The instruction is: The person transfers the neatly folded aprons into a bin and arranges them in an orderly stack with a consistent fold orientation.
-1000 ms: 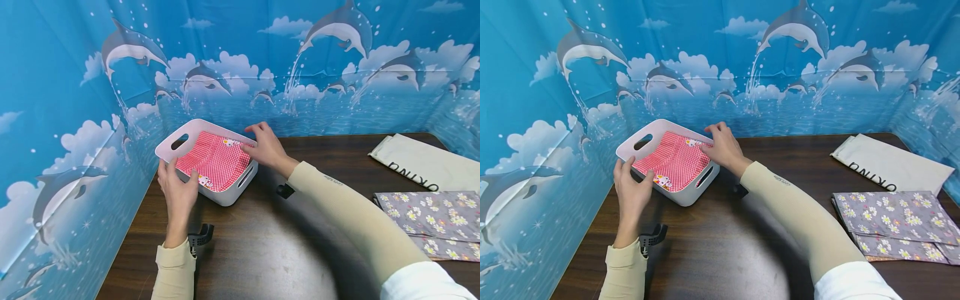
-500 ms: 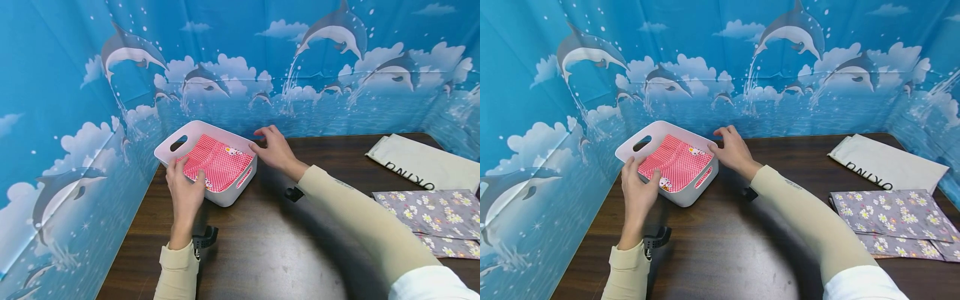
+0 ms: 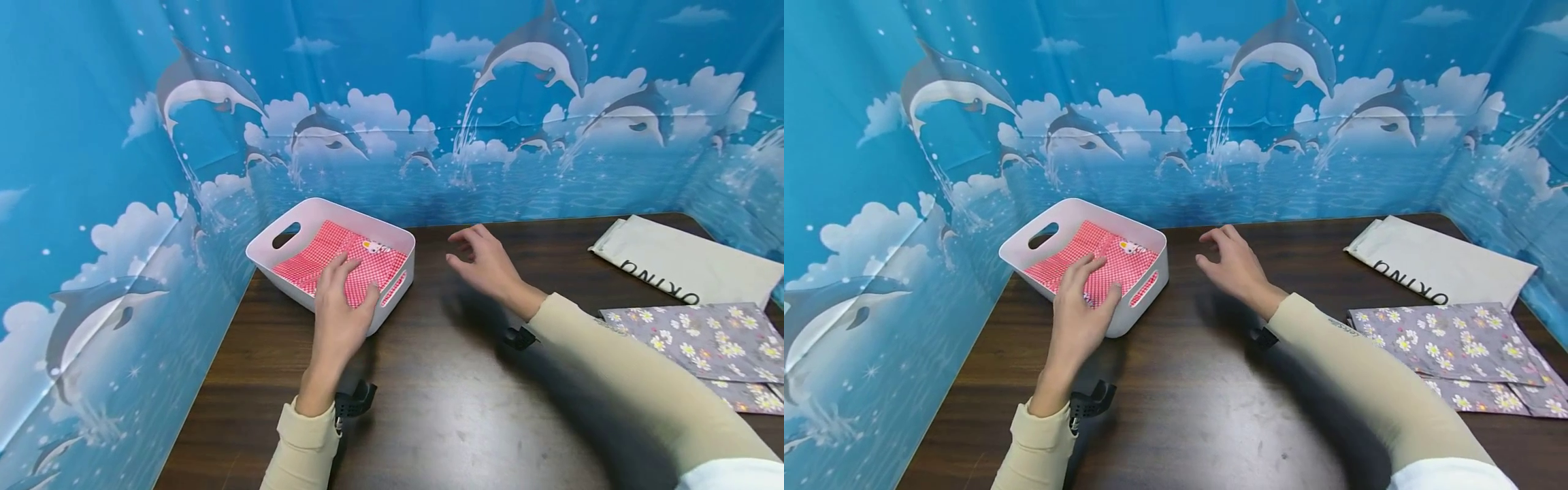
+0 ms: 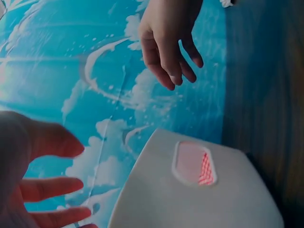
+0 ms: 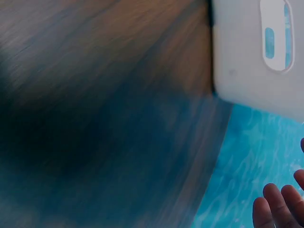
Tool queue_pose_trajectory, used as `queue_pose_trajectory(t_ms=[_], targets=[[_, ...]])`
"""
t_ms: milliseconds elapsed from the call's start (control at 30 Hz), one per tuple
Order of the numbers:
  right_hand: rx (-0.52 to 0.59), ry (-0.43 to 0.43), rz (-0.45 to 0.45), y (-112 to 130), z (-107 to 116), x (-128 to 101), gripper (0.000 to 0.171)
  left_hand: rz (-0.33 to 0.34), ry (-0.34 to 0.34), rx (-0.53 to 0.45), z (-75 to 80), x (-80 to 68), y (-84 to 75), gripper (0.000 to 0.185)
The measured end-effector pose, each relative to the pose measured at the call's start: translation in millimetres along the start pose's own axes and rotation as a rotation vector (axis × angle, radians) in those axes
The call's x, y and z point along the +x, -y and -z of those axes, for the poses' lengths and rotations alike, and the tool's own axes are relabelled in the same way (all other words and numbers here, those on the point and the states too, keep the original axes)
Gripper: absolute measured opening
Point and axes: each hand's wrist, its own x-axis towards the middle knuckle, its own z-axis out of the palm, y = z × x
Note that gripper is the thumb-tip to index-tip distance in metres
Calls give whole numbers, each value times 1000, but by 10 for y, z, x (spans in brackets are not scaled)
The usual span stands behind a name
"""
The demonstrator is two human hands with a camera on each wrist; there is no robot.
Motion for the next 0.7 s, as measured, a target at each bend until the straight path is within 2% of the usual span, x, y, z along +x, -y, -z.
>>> queue_pose_trajectory(t_ms=[233, 500, 700], targets=[[-62, 15, -28, -182, 160, -143, 37, -135, 76, 33, -146, -90, -4, 49], [-163, 5, -65, -406, 333, -305, 39, -339, 107, 31, -313, -161, -54, 44], [-237, 12, -101, -518, 460, -377, 41, -378, 151, 47, -409, -216, -124, 43]])
